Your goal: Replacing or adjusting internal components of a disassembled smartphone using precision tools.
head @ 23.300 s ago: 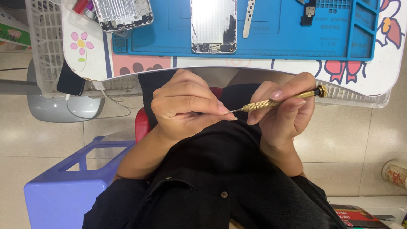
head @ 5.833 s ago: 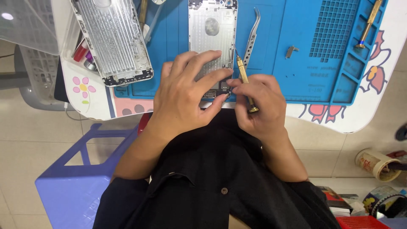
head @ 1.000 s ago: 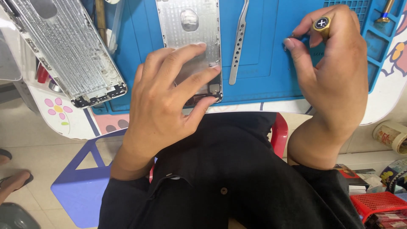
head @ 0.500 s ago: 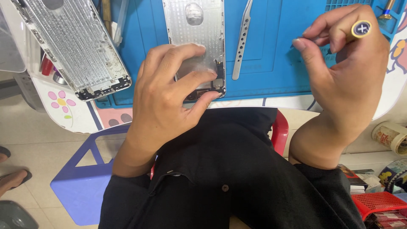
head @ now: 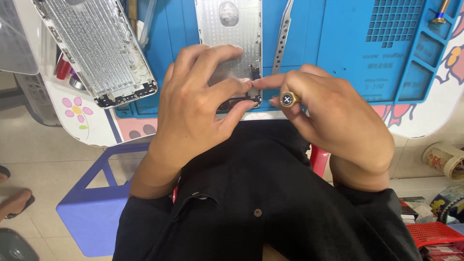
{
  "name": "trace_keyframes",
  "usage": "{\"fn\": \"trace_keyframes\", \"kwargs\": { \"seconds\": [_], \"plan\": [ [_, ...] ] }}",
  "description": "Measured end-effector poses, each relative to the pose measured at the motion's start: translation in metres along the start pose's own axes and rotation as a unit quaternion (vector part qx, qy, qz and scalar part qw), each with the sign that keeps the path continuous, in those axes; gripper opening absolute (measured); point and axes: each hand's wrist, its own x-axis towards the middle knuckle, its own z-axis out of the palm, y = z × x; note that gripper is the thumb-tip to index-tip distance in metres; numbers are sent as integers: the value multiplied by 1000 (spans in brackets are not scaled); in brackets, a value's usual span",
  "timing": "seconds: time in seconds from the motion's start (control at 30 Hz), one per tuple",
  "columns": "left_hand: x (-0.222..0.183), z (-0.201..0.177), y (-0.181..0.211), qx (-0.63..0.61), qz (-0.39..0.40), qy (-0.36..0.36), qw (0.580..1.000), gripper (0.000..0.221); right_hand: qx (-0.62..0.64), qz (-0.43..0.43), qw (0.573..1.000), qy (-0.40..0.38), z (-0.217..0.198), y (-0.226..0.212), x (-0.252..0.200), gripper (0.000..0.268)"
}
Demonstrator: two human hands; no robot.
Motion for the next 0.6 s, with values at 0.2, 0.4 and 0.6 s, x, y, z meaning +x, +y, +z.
{"fn": "trace_keyframes", "kwargs": {
  "seconds": [0.2, 0.4, 0.6],
  "plan": [
    [-2, 3, -4, -3, 5, 6, 1000, 24, -15, 26, 999, -20, 0, -2, 1, 15],
    [-6, 6, -6, -5, 23, 21, 1000, 27, -18, 27, 999, -17, 1, 0, 1, 15],
    [-7, 14, 0, 11, 126, 59, 990, 18, -4, 14, 1000, 1, 3, 2, 0, 24]
  ]
}}
